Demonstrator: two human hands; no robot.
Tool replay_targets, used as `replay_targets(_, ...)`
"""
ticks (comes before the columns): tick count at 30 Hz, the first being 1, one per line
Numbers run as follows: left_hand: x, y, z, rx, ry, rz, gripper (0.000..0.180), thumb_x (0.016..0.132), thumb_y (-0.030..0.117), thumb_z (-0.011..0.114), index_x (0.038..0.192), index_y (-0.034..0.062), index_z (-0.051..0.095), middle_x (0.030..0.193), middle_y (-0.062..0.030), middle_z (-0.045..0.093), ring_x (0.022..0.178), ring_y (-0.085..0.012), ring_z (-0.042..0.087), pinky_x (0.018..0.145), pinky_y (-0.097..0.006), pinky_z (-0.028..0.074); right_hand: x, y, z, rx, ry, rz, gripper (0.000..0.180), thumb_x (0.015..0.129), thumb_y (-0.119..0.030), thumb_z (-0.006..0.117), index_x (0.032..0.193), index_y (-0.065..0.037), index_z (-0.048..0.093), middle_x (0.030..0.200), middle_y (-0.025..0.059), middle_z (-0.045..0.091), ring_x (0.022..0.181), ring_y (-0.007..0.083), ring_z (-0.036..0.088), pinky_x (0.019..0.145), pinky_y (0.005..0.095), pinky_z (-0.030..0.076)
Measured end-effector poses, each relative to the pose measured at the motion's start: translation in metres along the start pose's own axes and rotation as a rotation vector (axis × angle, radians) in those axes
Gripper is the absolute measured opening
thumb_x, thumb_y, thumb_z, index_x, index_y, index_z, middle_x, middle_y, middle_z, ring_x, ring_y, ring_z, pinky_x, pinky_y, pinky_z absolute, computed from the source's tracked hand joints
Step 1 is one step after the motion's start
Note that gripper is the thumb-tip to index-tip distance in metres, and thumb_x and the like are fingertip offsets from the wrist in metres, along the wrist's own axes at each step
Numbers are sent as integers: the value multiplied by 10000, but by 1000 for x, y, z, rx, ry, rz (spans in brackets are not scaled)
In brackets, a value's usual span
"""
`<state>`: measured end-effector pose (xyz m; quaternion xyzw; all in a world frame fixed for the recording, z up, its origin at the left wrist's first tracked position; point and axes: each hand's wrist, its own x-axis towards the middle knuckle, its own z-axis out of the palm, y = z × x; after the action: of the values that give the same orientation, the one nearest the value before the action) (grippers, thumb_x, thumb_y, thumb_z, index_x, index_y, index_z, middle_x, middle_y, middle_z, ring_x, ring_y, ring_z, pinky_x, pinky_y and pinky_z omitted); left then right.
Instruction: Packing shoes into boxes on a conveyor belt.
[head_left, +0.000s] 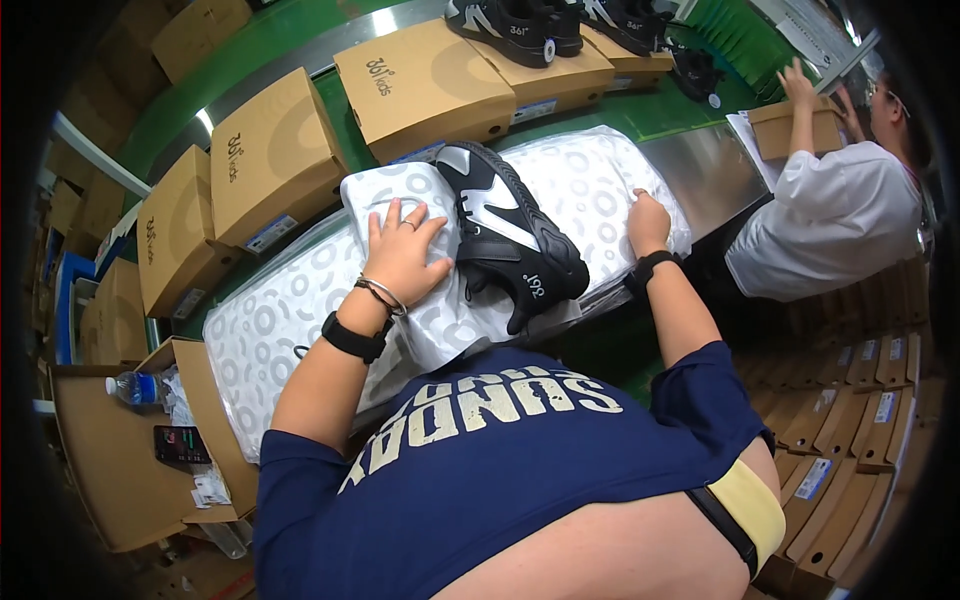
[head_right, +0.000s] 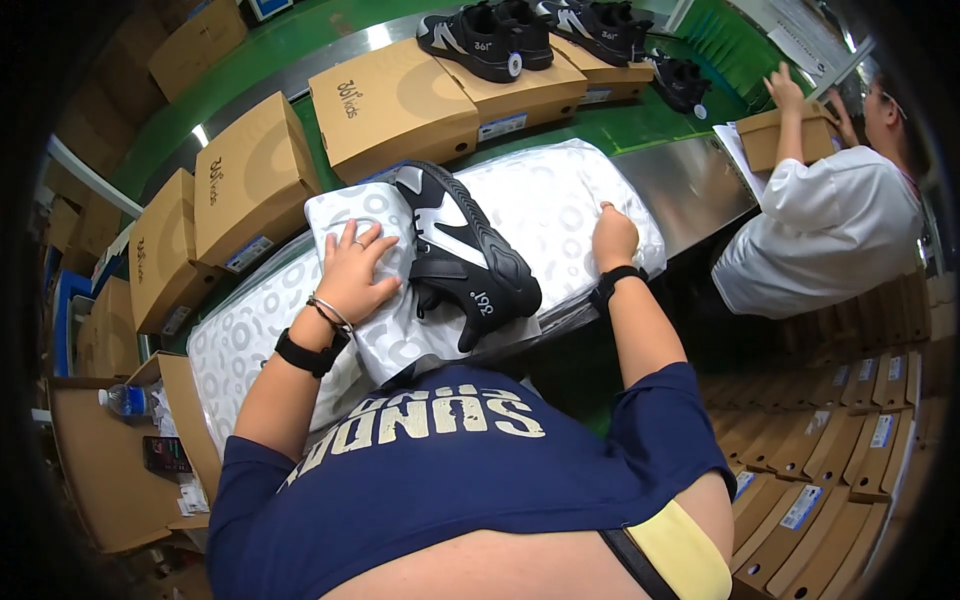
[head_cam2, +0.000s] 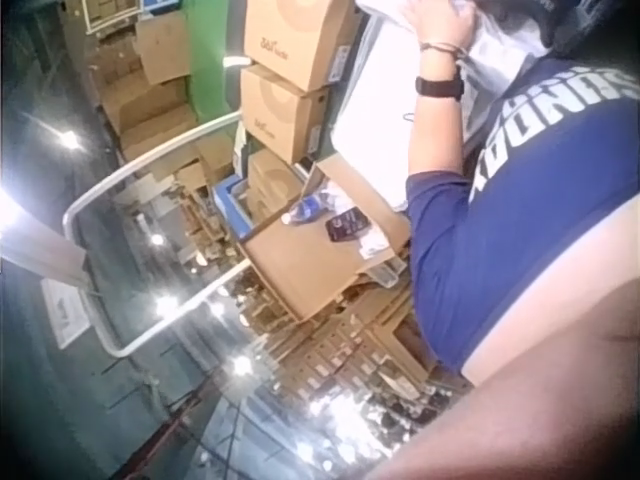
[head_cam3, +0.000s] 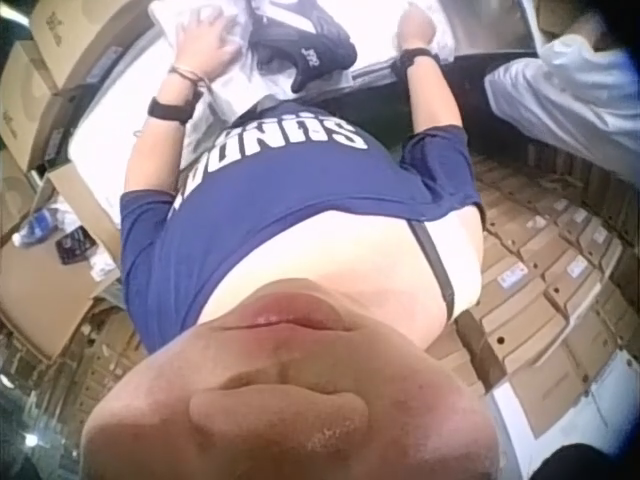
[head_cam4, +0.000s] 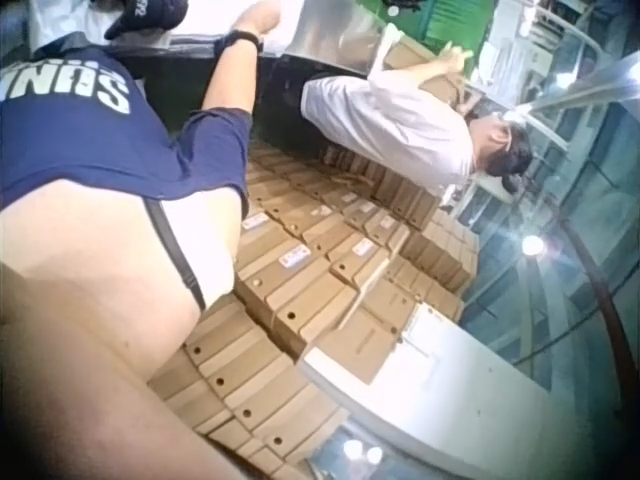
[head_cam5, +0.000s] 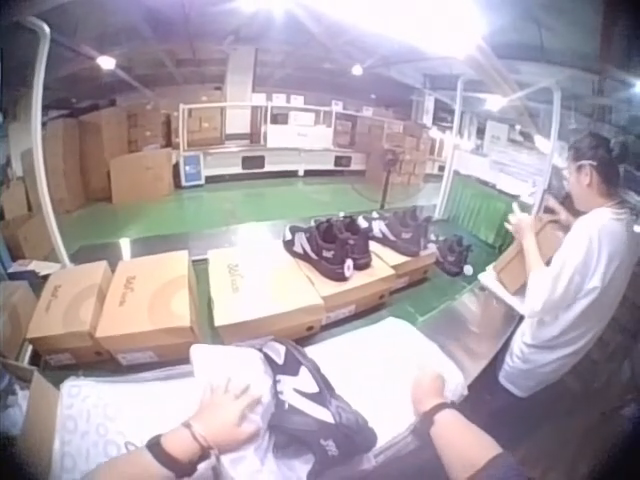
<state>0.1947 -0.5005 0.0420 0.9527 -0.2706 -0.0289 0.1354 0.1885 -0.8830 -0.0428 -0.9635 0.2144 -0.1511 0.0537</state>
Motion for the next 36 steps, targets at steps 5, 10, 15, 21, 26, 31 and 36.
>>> replay_targets(5, 8, 6, -22, -893, 172, -108, 763, 736, 515, 583, 1287, 69, 302, 1224, -156, 443, 1178, -296, 377, 974, -438, 263, -30, -125, -119, 161, 374, -872, 91, 643, -73, 539, 716, -69, 594, 594, 52, 544, 567, 225, 537, 658, 344, 457)
replay_targets(10, 21, 11, -55, -1773, 36, -525, 808, 749, 617, 503, 1285, 65, 257, 1102, -92, 497, 962, -218, 511, 811, -392, 405, -82, -167, -185, 682, 107, -1558, 90, 732, -86, 558, 809, -133, 553, 726, 16, 562, 745, 143, 580, 981, 387, 310)
replay_targets(15, 30, -23, -27, -1204, 494, -396, 699, 687, 3, 605, 1294, 8, 257, 1126, -123, 513, 996, -222, 524, 849, -321, 425, 36, -186, -166, 1198, 220, -793, 271, 717, -83, 649, 970, -63, 555, 873, 96, 614, 856, 234, 590, 787, 321, 451)
replay_targets(21, 30, -28, -34, -104, 201, -471, 850, 645, 221, 695, 1337, 76, 225, 1183, -331, 396, 1028, -419, 484, 876, -387, 403, 109, -242, 7, 127, 351, -980, 727, 672, -248, 665, 1304, -129, 326, 1255, 219, 376, 1134, 354, 401, 870, 435, 385)
replay_targets(26, 6, -32, -24, -164, -269, -303, 797, 693, 389, 644, 1350, 167, 252, 1334, -375, -23, 1076, -458, 445, 935, -358, 377, 121, -263, 76, 208, 156, -984, 870, 675, -302, 628, 1377, -150, 139, 1219, 238, 422, 1092, 403, 438, 887, 467, 366)
replay_targets(31, -7, -37, -19, -273, -132, -282, 692, 705, 399, 637, 1298, 177, 358, 1373, -310, -31, 1050, -433, 478, 907, -352, 398, 119, -270, 17, 953, 131, -681, 698, 721, -185, 530, 1320, -18, 214, 1126, 255, 484, 991, 342, 522, 827, 357, 429)
replay_targets(36, -7, -46, -25, -229, -145, -318, 712, 685, 448, 645, 1290, 190, 372, 1387, -280, 40, 1080, -399, 467, 899, -354, 405, 122, -242, -1, 1715, -546, 207, 438, 858, -282, 404, 1166, 30, 388, 1083, 184, 518, 887, 269, 578, 726, 387, 494)
